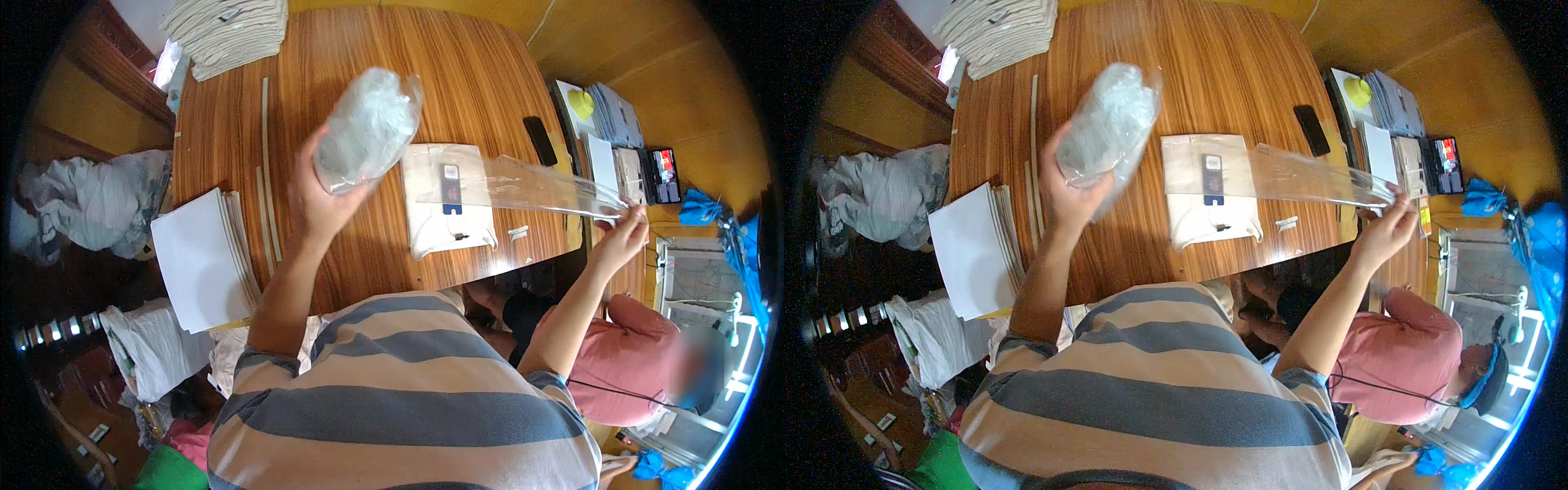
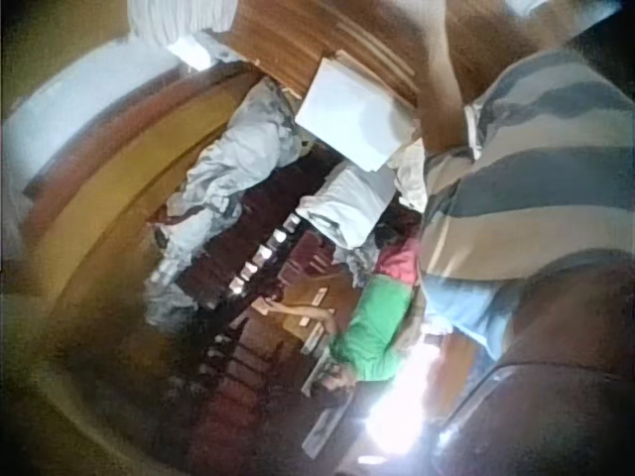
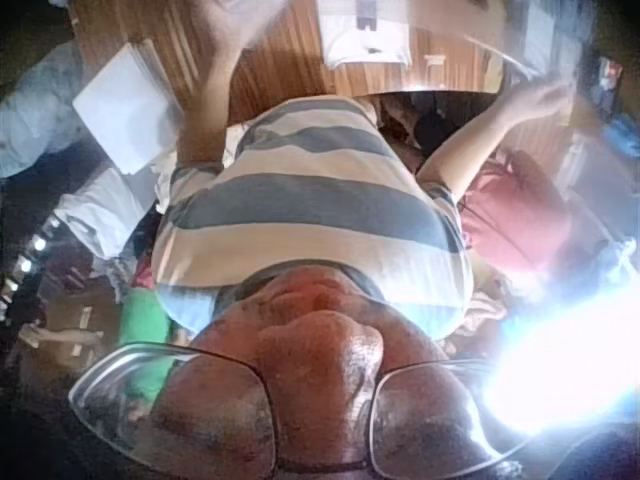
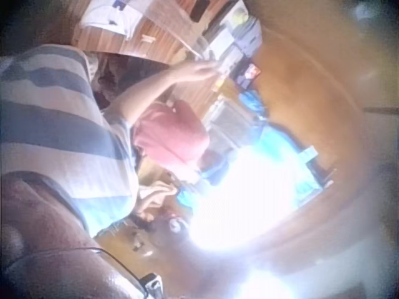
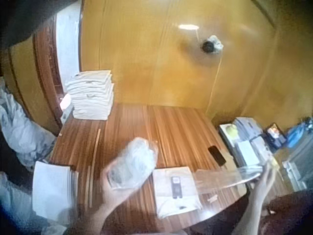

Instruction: The person folds a light-colored garment on a wooden table, applies a tag to it, and places it inside a clear plastic bag.

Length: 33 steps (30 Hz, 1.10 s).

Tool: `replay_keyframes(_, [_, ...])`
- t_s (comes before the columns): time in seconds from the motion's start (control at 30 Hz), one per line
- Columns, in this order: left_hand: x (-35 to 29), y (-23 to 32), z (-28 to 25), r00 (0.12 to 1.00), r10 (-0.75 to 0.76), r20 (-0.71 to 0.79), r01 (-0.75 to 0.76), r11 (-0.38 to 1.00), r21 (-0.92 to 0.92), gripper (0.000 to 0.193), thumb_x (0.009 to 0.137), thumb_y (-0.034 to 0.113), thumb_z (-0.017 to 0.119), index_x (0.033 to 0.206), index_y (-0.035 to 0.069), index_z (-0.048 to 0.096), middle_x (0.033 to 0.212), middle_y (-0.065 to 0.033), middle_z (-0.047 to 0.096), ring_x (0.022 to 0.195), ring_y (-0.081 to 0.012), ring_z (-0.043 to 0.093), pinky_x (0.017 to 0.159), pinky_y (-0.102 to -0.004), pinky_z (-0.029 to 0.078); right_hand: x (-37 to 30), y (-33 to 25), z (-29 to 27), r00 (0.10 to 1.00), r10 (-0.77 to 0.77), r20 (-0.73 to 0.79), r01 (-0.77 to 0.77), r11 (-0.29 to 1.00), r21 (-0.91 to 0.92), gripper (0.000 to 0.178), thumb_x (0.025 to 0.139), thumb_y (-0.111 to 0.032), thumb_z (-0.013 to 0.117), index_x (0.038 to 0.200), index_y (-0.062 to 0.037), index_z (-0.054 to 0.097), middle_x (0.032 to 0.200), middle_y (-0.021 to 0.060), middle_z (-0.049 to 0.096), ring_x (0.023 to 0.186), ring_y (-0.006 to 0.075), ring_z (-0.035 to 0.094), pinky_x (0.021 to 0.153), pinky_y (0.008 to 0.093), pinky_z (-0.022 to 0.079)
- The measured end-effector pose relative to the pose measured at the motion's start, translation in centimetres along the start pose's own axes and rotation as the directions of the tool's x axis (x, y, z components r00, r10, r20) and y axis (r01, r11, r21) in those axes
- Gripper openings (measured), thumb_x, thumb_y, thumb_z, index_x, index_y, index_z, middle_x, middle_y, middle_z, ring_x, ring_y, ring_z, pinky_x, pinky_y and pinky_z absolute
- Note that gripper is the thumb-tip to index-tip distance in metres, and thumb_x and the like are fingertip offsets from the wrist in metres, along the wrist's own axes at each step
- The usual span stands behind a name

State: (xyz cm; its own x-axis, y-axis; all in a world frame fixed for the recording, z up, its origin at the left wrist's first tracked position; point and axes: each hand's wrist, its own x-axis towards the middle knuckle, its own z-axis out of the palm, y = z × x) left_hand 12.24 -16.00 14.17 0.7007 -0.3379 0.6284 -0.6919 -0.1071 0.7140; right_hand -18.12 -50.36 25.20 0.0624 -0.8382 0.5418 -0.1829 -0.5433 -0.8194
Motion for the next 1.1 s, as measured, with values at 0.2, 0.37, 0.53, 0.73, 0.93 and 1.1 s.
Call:
replay_keyframes(0.2, [2.6, -4.6, 4.3, 0.967, 0.117, 0.226, -0.224, 0.810, 0.542, 0.077, 0.075, 0.007, 0.087, 0.146, 0.018, 0.059, 0.156, -0.0126, 0.052, 0.142, -0.0410, 0.052, 0.121, -0.0580, 0.040, -2.5, 3.6, -0.5, 0.944, 0.276, 0.180, -0.303, 0.942, 0.145, 0.028, 0.114, -0.029, 0.053, 0.106, -0.0023, 0.055, 0.109, 0.0137, 0.071, 0.064, 0.0161, 0.069, 0.050, 0.0291, 0.058])
replay_keyframes(0.37, [-1.3, -9.5, 7.8, 0.850, -0.135, 0.510, -0.437, 0.360, 0.824, 0.075, 0.089, 0.015, 0.078, 0.158, 0.024, 0.050, 0.169, -0.0198, 0.029, 0.156, -0.0438, 0.029, 0.129, -0.0593, 0.025, -4.8, 2.4, 0.5, 0.882, 0.276, 0.382, -0.394, 0.877, 0.274, 0.025, 0.114, -0.025, 0.053, 0.101, -0.0030, 0.050, 0.113, 0.0160, 0.068, 0.063, 0.0201, 0.070, 0.051, 0.0314, 0.061])
replay_keyframes(0.53, [-4.2, 3.1, 9.4, 0.911, 0.094, 0.402, -0.079, 0.995, -0.054, 0.099, 0.088, 0.058, 0.080, 0.161, 0.003, 0.040, 0.170, -0.0241, 0.028, 0.157, -0.0426, 0.028, 0.127, -0.0592, 0.024, -2.7, 3.2, 0.4, 0.632, 0.576, 0.519, -0.672, 0.073, 0.737, 0.022, 0.111, -0.019, 0.056, 0.110, 0.0030, 0.059, 0.112, 0.0166, 0.070, 0.074, 0.0221, 0.076, 0.062, 0.0280, 0.069])
replay_keyframes(0.73, [-9.0, 5.2, 14.8, 0.879, -0.042, 0.475, 0.388, 0.642, -0.661, 0.122, 0.077, 0.060, 0.090, 0.164, 0.000, 0.030, 0.165, -0.0237, 0.041, 0.151, -0.0347, 0.043, 0.121, -0.0453, 0.035, -1.8, 12.6, 2.8, 0.409, 0.663, 0.628, -0.696, -0.218, 0.684, 0.022, 0.109, -0.008, 0.054, 0.114, 0.0125, 0.061, 0.110, 0.0202, 0.071, 0.101, 0.0249, 0.076, 0.085, 0.0256, 0.069])
replay_keyframes(0.93, [-5.7, 8.1, 16.6, 0.681, -0.133, 0.720, 0.461, 0.842, -0.281, 0.027, 0.089, 0.014, 0.083, 0.112, 0.001, 0.079, 0.104, -0.0116, 0.081, 0.096, -0.0190, 0.076, 0.087, -0.0345, 0.058, -4.1, 18.2, 3.5, 0.531, 0.594, 0.604, -0.702, 0.708, -0.079, 0.033, 0.100, -0.013, 0.069, 0.131, -0.0054, 0.060, 0.124, 0.0127, 0.071, 0.107, 0.0259, 0.073, 0.090, 0.0332, 0.061])
replay_keyframes(1.1, [1.1, 10.0, 15.3, 0.479, 0.029, 0.878, 0.378, 0.895, -0.236, 0.020, 0.096, 0.016, 0.076, 0.111, 0.003, 0.078, 0.103, -0.0103, 0.080, 0.097, -0.0174, 0.074, 0.086, -0.0342, 0.057, -0.8, 8.8, 3.1, 0.527, -0.279, 0.803, 0.053, 0.953, 0.297, 0.072, 0.081, -0.003, 0.076, 0.149, -0.0023, 0.053, 0.155, 0.0202, 0.052, 0.150, 0.0354, 0.044, 0.124, 0.0491, 0.033])
